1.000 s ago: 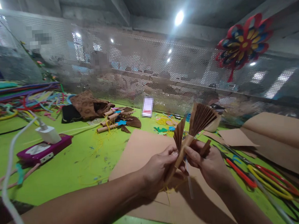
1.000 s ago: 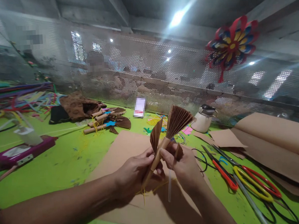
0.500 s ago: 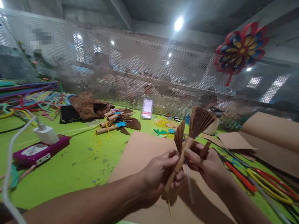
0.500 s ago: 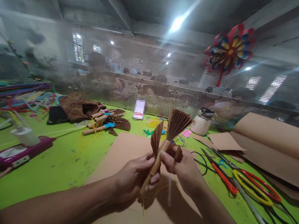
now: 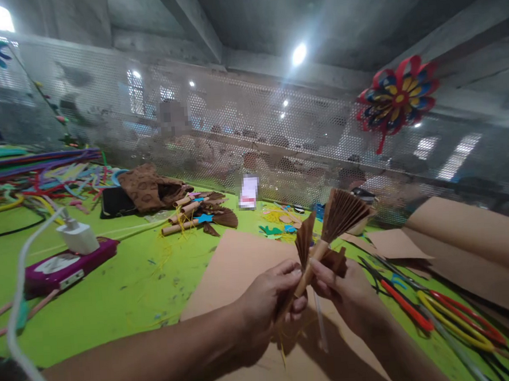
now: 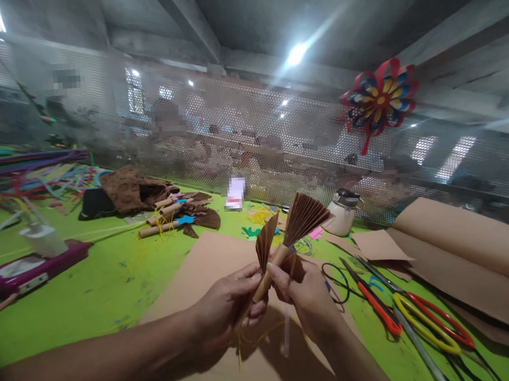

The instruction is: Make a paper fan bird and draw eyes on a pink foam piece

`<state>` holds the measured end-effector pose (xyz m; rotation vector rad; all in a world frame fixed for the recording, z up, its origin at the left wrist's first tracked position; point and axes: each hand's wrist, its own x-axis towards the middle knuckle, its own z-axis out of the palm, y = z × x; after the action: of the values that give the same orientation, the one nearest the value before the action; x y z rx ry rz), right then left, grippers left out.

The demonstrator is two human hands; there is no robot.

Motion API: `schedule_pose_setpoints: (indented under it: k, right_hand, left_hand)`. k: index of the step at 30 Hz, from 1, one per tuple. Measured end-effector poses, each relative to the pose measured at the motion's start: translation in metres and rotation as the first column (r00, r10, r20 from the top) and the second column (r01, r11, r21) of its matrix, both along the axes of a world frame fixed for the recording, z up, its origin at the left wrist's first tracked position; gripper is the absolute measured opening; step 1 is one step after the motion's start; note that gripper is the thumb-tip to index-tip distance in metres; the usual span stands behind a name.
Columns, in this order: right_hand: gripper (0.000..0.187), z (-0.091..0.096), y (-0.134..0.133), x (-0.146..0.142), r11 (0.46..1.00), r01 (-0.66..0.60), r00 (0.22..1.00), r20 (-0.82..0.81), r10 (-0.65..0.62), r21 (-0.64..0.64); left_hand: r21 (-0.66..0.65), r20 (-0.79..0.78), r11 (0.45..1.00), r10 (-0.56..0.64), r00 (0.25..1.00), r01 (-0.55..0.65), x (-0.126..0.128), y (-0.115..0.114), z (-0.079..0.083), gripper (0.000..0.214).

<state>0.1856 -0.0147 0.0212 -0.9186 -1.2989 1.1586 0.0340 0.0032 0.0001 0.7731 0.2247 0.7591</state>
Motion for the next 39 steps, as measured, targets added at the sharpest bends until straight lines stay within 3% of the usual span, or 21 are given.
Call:
schedule_pose_setpoints:
  k: [4,10,19,28,35,39]
  right_hand:
    - [0.026,0.0,0.0,-0.002,1.0,-0.005,0.999,-0.032,0.004,-0.009]
    - [0.025,-0.003,0.002,0.001,0.999,-0.004,0.999,-0.034,0.003,-0.047]
    - [0.026,0.001,0.0,0.002,0.997,0.001,1.0,-0.026,-0.003,-0.08]
    - [0.029,0.008,-0.001,0.0,0.996,-0.069,0.993,-0.1,0.063,-0.054]
    - [0.032,0.0,0.0,0.002,0.997,0.003,0.996,0.087,0.003,-0.076]
    - [0.034,-0.003,0.001,0.004,0.994,0.038,0.993,0.112,-0.026,-0.106]
  left_hand:
    - [0.003,-0.009,1.0,0.007,1.0,-0.007,-0.001,0.002,-0.002,0.014]
    - [0.115,-0.098,0.993,-0.026,0.995,0.037,-0.003,0.007,-0.008,0.016]
    - [-0.015,-0.092,0.998,-0.064,0.994,0.062,-0.005,0.003,-0.002,0.014]
    - [-0.07,-0.059,0.998,0.002,0.998,-0.006,-0.003,0.003,0.003,0.013]
    - [-0.024,-0.084,0.999,-0.035,0.996,0.034,-0.004,0.007,-0.002,0.014]
    - [0.002,-0.091,0.999,-0.044,0.995,0.044,-0.004,0.009,-0.006,0.015]
